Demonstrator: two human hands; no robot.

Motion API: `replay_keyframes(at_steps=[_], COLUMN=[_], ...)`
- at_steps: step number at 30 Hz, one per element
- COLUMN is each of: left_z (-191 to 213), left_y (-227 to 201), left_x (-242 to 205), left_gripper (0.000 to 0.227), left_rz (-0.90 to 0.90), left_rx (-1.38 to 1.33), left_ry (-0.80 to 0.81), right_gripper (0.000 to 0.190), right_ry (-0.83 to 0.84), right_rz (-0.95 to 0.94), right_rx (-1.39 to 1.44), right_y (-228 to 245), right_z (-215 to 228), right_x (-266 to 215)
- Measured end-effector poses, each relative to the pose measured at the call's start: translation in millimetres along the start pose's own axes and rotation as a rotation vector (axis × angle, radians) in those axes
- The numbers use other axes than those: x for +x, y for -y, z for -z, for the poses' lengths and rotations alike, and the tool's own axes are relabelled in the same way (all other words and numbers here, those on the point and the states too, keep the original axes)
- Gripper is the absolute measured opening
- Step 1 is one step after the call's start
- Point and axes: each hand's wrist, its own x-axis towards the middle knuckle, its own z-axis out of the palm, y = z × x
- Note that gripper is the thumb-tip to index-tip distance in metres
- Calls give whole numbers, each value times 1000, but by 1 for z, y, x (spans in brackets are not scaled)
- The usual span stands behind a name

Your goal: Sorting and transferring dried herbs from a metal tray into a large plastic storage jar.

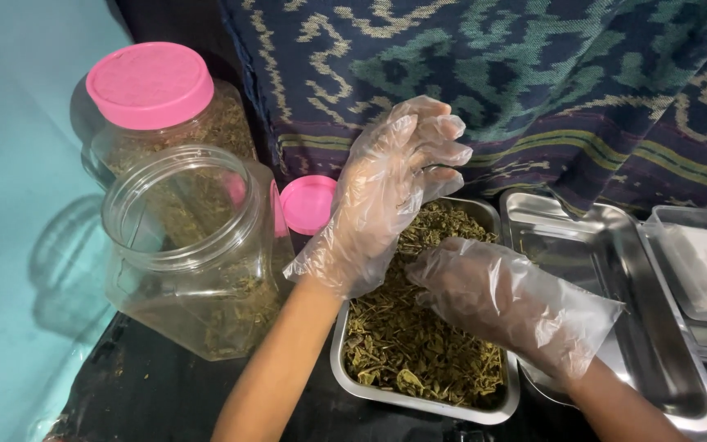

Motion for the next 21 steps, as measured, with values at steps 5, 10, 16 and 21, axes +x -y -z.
replay_keyframes(at_steps=[5,10,16,21], left_z=[-1,1,6,5], left_y=[-4,-5,-6,-7], left_x=[-1,0,1,0], left_gripper=[36,34,36,37], left_rz=[31,50,93,87], left_rx=[-86,-168,-206,-214], left_ry=[37,37,-15,-36], right_gripper=[43,33,45,75], right_ry=[90,186,182,64], right_rz=[-94,82,206,543], right_rx=[74,-289,-208,-187], right_y=[-34,-24,-72,-108], right_z=[-1,-3,-9,-22], right_x=[23,27,47,56])
